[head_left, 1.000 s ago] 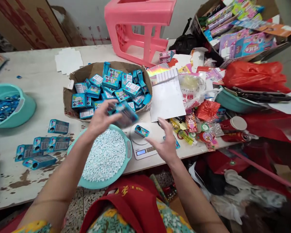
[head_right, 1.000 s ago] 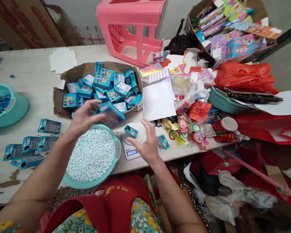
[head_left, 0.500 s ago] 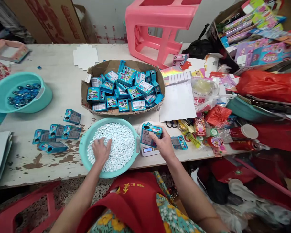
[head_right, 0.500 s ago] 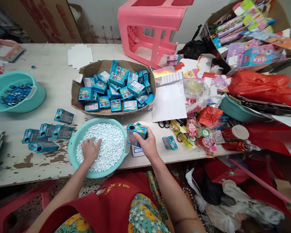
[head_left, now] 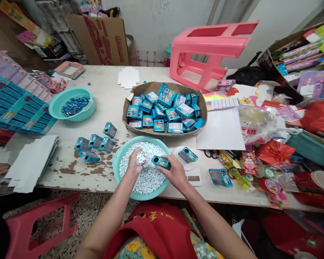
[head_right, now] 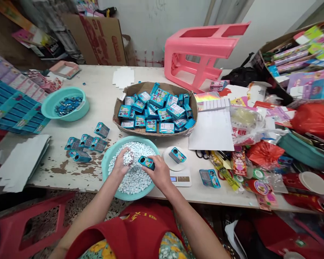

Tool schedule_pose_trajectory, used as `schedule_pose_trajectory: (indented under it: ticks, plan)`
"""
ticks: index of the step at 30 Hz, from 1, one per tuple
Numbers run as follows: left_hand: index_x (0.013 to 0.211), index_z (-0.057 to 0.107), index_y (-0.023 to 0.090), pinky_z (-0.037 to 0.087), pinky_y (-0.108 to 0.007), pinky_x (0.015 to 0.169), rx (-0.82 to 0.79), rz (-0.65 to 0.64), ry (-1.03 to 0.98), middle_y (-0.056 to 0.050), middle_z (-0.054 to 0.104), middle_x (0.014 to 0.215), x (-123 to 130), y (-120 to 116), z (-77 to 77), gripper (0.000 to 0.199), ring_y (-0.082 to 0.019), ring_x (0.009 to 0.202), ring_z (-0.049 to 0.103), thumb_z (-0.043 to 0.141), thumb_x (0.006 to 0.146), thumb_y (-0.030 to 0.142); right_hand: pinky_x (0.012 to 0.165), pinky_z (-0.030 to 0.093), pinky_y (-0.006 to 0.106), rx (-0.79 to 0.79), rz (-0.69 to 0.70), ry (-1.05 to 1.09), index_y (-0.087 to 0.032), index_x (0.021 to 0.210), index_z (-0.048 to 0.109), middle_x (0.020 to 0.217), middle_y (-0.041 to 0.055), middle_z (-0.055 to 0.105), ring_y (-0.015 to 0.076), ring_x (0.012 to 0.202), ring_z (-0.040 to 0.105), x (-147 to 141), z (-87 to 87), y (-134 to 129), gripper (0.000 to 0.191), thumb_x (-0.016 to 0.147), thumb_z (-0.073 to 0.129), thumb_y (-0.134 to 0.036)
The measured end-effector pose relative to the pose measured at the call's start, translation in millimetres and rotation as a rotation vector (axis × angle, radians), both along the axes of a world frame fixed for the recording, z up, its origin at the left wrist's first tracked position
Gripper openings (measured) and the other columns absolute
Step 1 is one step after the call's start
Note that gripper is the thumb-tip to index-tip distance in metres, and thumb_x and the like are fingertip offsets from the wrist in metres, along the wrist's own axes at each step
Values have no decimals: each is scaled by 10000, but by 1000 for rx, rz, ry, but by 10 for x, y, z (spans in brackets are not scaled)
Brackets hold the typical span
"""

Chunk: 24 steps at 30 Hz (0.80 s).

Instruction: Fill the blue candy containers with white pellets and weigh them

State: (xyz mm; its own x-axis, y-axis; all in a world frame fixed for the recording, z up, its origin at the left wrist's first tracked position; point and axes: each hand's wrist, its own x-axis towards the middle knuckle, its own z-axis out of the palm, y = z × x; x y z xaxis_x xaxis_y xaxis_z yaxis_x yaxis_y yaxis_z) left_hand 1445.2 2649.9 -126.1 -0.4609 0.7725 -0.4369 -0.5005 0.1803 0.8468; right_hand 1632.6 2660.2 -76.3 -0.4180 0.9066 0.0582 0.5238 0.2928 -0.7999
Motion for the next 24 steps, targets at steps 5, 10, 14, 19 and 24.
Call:
schedule_pose_trajectory:
  ticks: [5, 10, 14, 19, 24]
  plan:
    - [712, 502, 174, 459, -247, 587, 134, 71, -173, 14, 588, 671, 134, 17, 488, 264, -127, 607, 593, 667, 685, 378, 828, 463, 388, 78, 101, -88, -234, 1058, 607, 993, 71, 648, 267, 968, 592, -292, -70, -63, 345, 732, 718, -262]
    - [671, 507, 172, 458, -251, 622, 172, 131, -47, 32, 552, 608, 154, 61, 615, 249, -114, 570, 579, 637, 738, 374, 809, 447, 380, 90, 122, -79, -252, 1037, 613, 976, 54, 654, 267, 955, 591, -394, -6, -79, 339, 717, 721, -220]
    - [613, 505, 163, 439, -244, 583, 170, 146, 6, 25, 514, 574, 143, 81, 641, 296, -110, 545, 556, 637, 750, 390, 813, 448, 370, 58, 91, -23, -239, 1043, 610, 980, 49, 651, 253, 959, 593, -382, 46, -41, 348, 719, 735, -268]
    - [644, 501, 168, 404, -237, 505, 156, 110, -69, 35, 491, 552, 181, 89, 706, 297, -115, 503, 545, 640, 754, 406, 812, 454, 369, 41, 71, -23, -234, 1022, 623, 961, 49, 650, 249, 953, 590, -357, 15, -6, 321, 715, 716, -244]
    - [671, 525, 169, 440, -243, 560, 172, 123, -48, 44, 488, 529, 229, 91, 729, 262, -112, 514, 550, 651, 751, 385, 815, 456, 361, 20, 45, -1, -230, 981, 624, 948, 38, 649, 242, 945, 592, -346, 18, -5, 304, 689, 669, -157]
